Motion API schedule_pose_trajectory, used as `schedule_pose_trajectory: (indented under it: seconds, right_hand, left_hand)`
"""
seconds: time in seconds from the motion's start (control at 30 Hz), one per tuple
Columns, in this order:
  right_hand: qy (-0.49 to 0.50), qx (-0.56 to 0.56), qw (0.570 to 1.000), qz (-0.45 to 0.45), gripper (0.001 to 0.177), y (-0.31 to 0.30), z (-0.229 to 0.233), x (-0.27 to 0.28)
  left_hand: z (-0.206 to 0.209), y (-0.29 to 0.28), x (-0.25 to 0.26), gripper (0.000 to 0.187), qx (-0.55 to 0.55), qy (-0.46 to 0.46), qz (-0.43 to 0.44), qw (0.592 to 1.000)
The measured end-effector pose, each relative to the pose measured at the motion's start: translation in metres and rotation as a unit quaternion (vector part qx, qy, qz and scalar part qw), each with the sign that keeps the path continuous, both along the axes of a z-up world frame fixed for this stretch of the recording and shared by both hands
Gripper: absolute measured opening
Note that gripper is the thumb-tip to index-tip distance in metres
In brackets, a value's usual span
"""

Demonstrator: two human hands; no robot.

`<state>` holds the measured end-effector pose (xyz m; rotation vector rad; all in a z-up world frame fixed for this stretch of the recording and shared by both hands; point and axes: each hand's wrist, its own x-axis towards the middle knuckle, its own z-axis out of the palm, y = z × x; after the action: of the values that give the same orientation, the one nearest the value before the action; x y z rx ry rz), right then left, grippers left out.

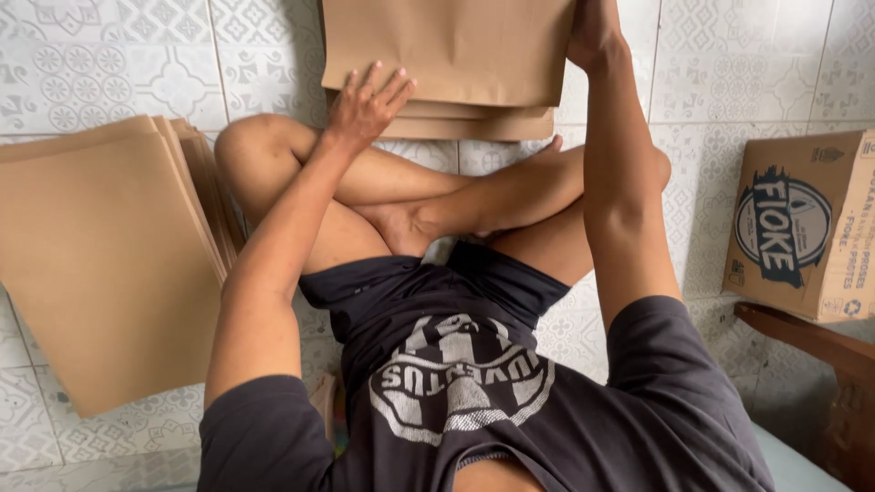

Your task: A person sits on a tiled floor and organizes a large quantity of brown paper bags by picking them up from one pile, checking them, and stacking them into a neat pile.

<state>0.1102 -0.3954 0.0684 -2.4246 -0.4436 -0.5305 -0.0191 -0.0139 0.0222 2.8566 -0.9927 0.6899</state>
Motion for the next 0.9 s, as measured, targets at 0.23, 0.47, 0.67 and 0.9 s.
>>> schedule_pose_trajectory:
  seconds: [0.23,0.47,0.67,0.9]
  right_hand:
    - [0.021,0.068,0.997,-0.022,0.061,-0.002,0.023,0.048]
    - [0.05,0.114,0.991,-0.055,0.068,-0.002,0.037,0.048]
    - [-0.082,-0.039,0.994,-0.059,0.067,0.04,0.059,-0.013]
    - [0.076,-0.298,0.927,0.213,0.071,0.082,0.026,-0.075]
  left_hand:
    - [0.028,-0.003,-0.002,0.049,-0.011,0.018,-0.013,1.0]
    - [0.026,-0.009,0.003,0.041,-0.027,-0.022,0.008,0.999]
    - [0.022,-0.011,0.01,0.044,-0.023,-0.031,0.031,0.999]
    - [0.004,-0.007,0.014,0.047,-0.026,-0.003,0.064,0.998]
